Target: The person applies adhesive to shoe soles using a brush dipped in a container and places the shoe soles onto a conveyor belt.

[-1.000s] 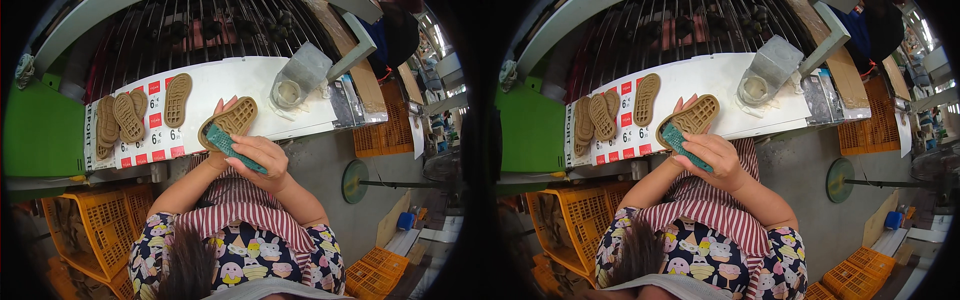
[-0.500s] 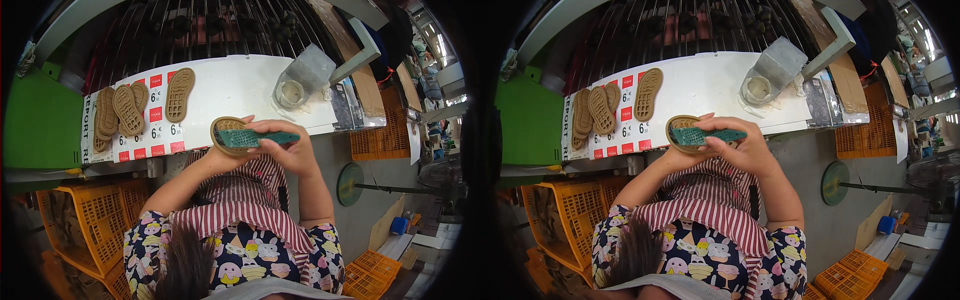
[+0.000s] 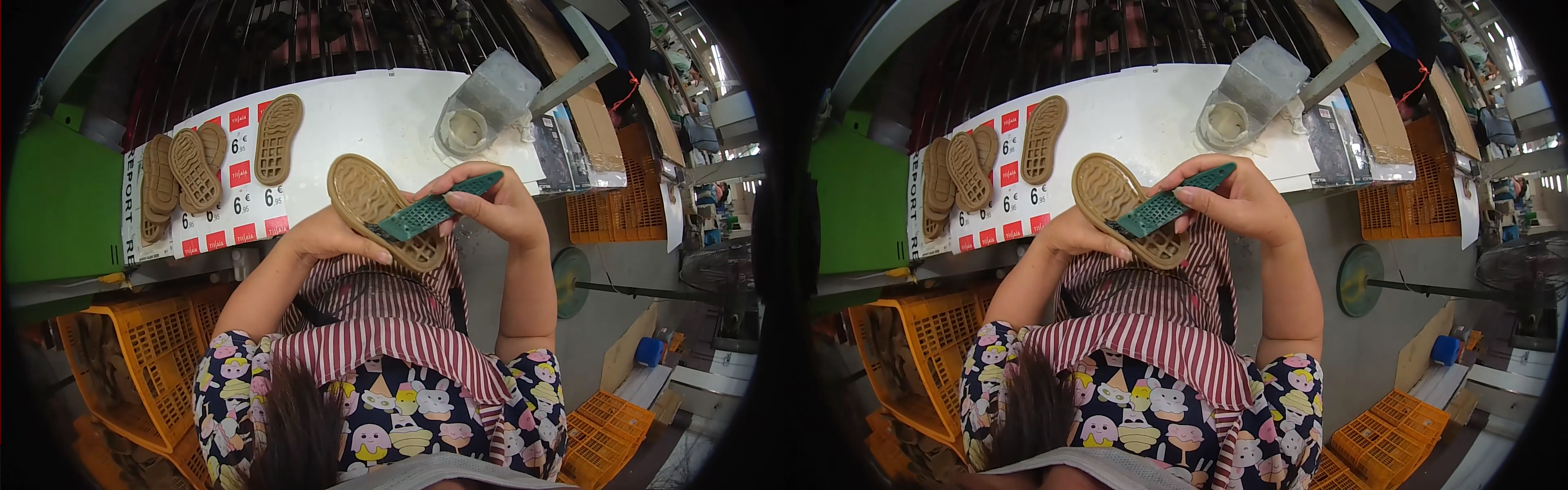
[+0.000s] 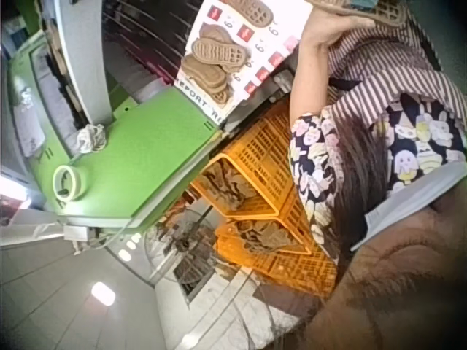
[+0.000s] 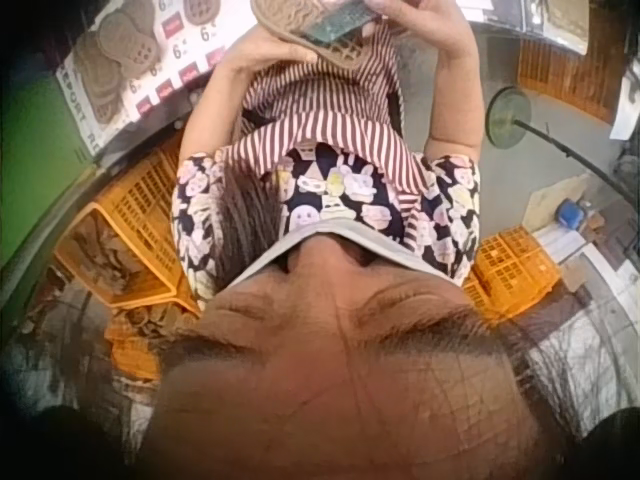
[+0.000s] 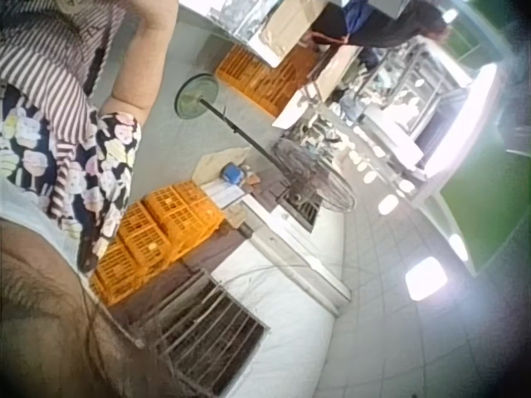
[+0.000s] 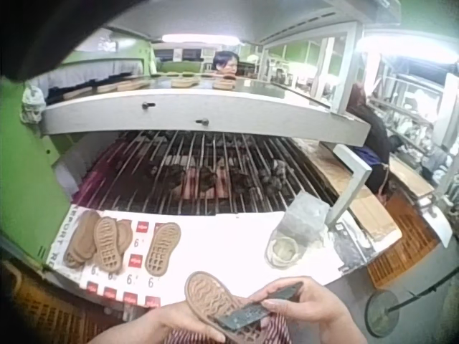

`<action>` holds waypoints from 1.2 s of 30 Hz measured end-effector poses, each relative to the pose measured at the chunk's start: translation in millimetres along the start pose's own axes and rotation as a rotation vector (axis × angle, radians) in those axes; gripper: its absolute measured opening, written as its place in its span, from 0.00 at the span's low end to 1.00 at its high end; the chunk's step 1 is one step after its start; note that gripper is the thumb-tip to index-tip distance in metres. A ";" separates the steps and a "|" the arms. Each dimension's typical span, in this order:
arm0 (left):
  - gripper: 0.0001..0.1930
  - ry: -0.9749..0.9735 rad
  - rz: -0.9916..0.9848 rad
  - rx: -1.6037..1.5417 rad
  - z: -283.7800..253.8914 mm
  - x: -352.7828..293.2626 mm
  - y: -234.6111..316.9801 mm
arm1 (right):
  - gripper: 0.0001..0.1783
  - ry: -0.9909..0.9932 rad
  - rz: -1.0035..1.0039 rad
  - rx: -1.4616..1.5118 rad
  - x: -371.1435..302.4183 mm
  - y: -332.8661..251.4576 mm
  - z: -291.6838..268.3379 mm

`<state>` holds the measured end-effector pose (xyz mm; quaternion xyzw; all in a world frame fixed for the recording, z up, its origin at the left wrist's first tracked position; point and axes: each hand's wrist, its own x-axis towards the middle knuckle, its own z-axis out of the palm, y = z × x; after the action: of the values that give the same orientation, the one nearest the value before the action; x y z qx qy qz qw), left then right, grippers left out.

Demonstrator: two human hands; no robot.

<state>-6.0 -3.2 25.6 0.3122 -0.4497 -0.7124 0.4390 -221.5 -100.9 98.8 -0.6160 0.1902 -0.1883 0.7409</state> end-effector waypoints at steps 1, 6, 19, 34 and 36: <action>0.37 -0.003 0.001 0.000 -0.1 1.3 2.3 | 0.10 0.031 -0.016 0.013 -3.7 -0.2 -0.6; 0.37 -0.053 0.126 -0.369 -9.7 3.0 3.5 | 0.10 0.077 -0.078 0.007 -16.2 -4.1 2.9; 0.26 -0.105 0.028 -0.674 -7.5 -3.1 -11.8 | 0.09 -0.152 -0.021 -0.056 8.4 -21.6 9.1; 0.28 -0.208 -0.038 -0.702 -7.0 -3.9 -15.7 | 0.09 -0.236 0.041 -0.317 24.4 -39.8 3.2; 0.29 -0.197 0.023 -0.718 -12.1 -6.0 -19.3 | 0.09 -0.066 -0.040 -0.333 19.9 -34.7 -6.1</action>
<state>0.0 1.9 3.4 0.0633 -0.2150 -0.8464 0.4832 -209.2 -122.1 130.9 -0.7397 0.1822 -0.1486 0.6305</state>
